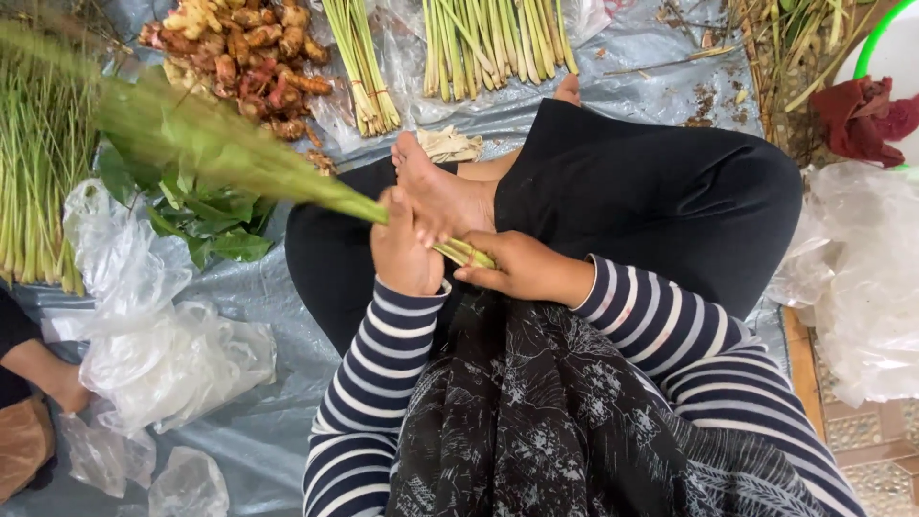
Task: A person is sitting on the floor, manually folding and tying individual lemongrass stalks into small bundles for sale or storage.
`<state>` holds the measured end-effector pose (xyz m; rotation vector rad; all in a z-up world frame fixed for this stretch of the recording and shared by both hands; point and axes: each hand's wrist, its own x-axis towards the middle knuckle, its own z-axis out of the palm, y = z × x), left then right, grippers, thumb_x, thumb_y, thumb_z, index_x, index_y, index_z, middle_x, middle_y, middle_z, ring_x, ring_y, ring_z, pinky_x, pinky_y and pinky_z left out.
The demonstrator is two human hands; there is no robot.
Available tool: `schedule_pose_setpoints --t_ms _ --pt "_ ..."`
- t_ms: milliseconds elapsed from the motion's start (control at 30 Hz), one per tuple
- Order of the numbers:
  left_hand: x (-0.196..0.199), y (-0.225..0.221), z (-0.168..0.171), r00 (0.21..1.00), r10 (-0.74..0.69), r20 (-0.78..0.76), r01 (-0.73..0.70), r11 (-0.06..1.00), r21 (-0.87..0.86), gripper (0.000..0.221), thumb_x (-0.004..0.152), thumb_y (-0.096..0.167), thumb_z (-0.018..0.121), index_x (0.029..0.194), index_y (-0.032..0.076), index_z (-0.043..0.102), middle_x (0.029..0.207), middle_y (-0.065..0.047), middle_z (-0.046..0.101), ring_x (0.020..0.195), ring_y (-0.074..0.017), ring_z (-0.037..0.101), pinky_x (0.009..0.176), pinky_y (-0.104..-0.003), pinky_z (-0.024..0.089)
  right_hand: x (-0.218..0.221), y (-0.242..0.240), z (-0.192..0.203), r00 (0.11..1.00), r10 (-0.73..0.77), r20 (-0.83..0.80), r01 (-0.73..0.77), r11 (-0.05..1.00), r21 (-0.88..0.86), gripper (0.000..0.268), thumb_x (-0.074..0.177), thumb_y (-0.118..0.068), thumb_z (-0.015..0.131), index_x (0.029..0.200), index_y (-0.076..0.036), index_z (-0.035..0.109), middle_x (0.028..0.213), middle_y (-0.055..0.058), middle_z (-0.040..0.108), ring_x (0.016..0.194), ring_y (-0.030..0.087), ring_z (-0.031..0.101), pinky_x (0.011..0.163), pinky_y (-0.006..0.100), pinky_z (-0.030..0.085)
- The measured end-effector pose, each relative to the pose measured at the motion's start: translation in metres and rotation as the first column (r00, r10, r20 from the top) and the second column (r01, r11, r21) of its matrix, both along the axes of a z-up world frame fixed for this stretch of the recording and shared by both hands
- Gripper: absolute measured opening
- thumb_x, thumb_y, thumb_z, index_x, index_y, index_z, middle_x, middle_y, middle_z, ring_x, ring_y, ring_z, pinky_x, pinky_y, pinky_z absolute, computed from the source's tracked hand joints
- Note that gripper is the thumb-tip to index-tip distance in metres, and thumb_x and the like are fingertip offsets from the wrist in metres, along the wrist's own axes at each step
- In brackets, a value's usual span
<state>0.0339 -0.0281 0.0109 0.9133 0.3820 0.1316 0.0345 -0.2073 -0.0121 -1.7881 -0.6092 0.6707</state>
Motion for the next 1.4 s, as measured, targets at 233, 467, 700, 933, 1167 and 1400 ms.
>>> schedule_pose_setpoints --t_ms 233,467,700,933,1167,1400 --pt "0.010 -0.003 -0.022 0.963 -0.266 0.032 0.266 0.930 -0.256 0.057 0.109 0.047 0.040 0.062 0.014 0.037 0.046 0.003 0.021 0.033 -0.0086 0.026 0.030 -0.020 0.030 0.006 0.007 -0.025 0.802 0.314 -0.508 -0.049 0.882 0.468 0.027 0.106 -0.017 0.055 0.083 -0.005 0.062 0.068 0.014 0.075 0.052 0.016 0.070 0.045 0.025 0.054" --pt "0.018 0.004 -0.042 0.999 0.052 -0.014 -0.052 0.998 -0.020 0.023 0.107 0.033 0.049 0.094 0.015 0.046 0.064 -0.001 0.044 0.046 -0.0108 0.043 0.042 -0.023 0.044 0.002 0.013 -0.041 0.886 0.140 -0.443 0.044 0.924 0.379 0.038 0.098 -0.034 0.063 0.125 -0.008 0.058 0.089 0.018 0.076 0.070 0.021 0.075 0.058 0.030 0.059" --pt "0.011 0.008 -0.026 0.972 0.234 -0.023 -0.234 0.972 0.010 0.027 0.113 0.035 0.034 0.120 0.012 0.047 0.073 0.005 0.033 0.053 -0.0078 0.038 0.045 -0.019 0.039 0.006 0.015 -0.038 0.927 0.127 -0.352 -0.037 0.967 0.251 0.015 0.104 -0.022 0.058 0.101 -0.009 0.065 0.070 0.004 0.073 0.058 0.012 0.065 0.056 0.024 0.054" --pt "0.014 0.005 -0.026 1.000 0.024 -0.007 -0.025 0.992 -0.127 0.031 0.110 0.046 0.039 0.105 0.017 0.048 0.067 0.008 0.025 0.046 -0.0042 0.027 0.037 -0.014 0.027 0.043 0.049 -0.109 0.827 0.412 -0.382 -0.198 0.850 0.487 0.028 0.112 -0.028 0.038 0.102 -0.007 0.053 0.070 0.014 0.073 0.055 0.022 0.071 0.050 0.034 0.060" --pt "0.020 0.021 -0.040 0.996 -0.086 0.018 0.088 0.977 -0.194 0.046 0.106 0.059 0.034 0.109 0.015 0.048 0.070 0.005 0.039 0.052 -0.0068 0.041 0.048 -0.019 0.040 0.059 0.084 -0.034 0.577 0.100 -0.811 0.279 0.909 0.310 0.062 0.094 -0.063 0.041 0.101 -0.002 0.045 0.077 0.017 0.063 0.069 0.021 0.069 0.051 0.019 0.053" --pt "0.033 0.051 -0.056 0.997 0.063 -0.042 -0.068 0.990 -0.127 0.047 0.105 0.059 0.038 0.127 0.019 0.048 0.089 0.001 0.056 0.071 -0.0127 0.058 0.067 -0.026 0.058 -0.001 0.025 -0.094 0.872 0.200 -0.447 -0.006 0.918 0.397 0.033 0.113 -0.028 0.037 0.101 -0.005 0.058 0.062 0.013 0.072 0.053 0.023 0.073 0.036 0.029 0.056"
